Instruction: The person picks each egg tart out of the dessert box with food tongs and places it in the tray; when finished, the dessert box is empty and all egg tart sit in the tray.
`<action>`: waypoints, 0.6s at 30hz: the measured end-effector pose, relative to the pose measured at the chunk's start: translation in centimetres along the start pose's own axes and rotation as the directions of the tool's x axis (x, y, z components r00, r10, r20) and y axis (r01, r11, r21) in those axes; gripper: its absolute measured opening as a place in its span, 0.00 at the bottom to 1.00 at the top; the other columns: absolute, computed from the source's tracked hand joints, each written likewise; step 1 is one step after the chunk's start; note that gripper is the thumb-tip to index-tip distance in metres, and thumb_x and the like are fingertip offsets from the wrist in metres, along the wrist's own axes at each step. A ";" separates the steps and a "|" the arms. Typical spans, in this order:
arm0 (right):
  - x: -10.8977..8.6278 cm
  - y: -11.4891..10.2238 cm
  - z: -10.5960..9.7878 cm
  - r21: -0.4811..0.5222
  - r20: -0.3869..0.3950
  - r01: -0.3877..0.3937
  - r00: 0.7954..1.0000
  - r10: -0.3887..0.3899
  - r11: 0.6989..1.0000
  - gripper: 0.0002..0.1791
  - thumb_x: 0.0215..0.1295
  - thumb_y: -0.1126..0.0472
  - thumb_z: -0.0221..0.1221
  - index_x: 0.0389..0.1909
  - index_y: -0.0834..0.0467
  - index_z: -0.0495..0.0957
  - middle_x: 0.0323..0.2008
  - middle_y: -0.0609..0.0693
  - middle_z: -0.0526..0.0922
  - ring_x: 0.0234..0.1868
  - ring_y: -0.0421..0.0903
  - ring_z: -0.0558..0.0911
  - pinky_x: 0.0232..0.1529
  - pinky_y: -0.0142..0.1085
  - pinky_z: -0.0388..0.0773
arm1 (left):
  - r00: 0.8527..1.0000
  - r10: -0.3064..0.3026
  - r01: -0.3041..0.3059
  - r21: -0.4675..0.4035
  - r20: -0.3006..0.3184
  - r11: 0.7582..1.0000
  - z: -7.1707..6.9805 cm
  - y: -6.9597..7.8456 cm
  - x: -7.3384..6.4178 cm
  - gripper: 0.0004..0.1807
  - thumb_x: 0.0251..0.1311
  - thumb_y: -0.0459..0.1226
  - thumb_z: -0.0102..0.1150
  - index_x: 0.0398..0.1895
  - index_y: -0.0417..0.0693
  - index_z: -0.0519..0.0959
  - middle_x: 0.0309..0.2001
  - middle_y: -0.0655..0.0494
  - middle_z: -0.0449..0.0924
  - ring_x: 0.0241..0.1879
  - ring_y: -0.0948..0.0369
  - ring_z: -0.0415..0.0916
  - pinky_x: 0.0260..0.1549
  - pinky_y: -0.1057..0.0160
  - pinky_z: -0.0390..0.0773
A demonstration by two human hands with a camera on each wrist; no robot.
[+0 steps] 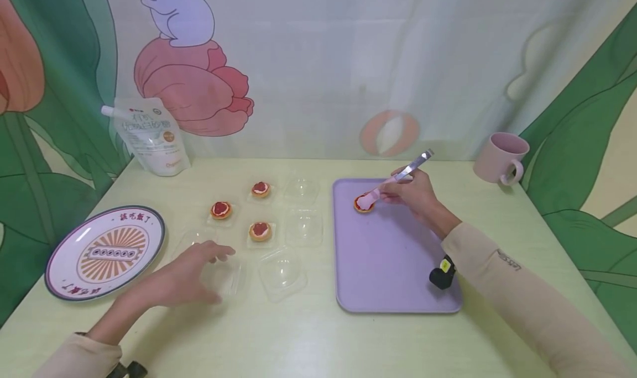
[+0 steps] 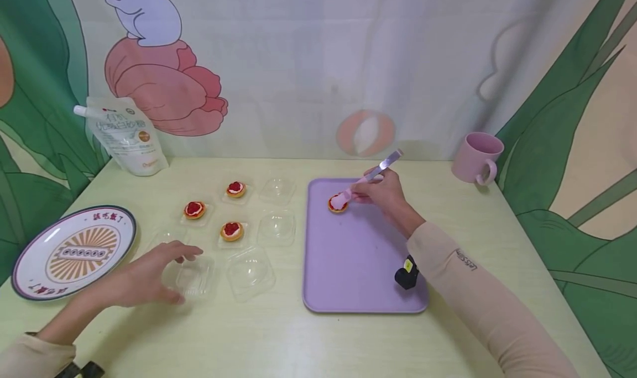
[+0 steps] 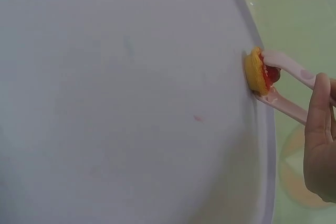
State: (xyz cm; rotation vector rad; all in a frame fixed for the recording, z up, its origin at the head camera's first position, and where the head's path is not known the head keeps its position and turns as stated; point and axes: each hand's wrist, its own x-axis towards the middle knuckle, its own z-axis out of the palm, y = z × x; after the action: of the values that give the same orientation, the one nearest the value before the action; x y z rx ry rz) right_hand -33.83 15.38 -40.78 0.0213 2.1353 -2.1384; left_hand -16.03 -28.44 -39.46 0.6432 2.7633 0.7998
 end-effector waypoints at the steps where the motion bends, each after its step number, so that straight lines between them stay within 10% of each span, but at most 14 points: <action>1: 0.0 0.0 0.0 -0.002 0.000 0.001 1.000 -0.001 1.000 0.18 0.59 0.76 0.63 0.43 0.63 0.65 0.23 0.47 0.84 0.22 0.40 0.86 0.30 0.33 0.85 | 1.000 0.001 -0.001 0.012 -0.001 1.000 0.1 0.0 0.0 0.42 0.38 0.38 0.81 0.62 0.39 0.74 0.50 0.48 0.77 0.50 0.49 0.73 0.47 0.52 0.74; 18: -0.1 -2.0 -0.8 -0.121 -0.045 0.014 0.999 -0.019 0.993 0.22 0.59 0.73 0.66 0.47 0.63 0.64 0.24 0.45 0.83 0.23 0.39 0.86 0.33 0.34 0.85 | 0.998 -0.063 0.068 0.264 -0.027 0.962 1.6 0.4 0.3 0.48 0.27 0.40 0.85 0.61 0.45 0.76 0.52 0.48 0.69 0.52 0.47 0.65 0.43 0.51 0.65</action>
State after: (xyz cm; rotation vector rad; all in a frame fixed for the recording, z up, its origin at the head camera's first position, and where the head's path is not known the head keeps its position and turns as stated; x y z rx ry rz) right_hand -34.02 16.17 -38.76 0.0429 2.2950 -2.0325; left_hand -15.67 -27.22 -40.59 0.5864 2.9182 0.4264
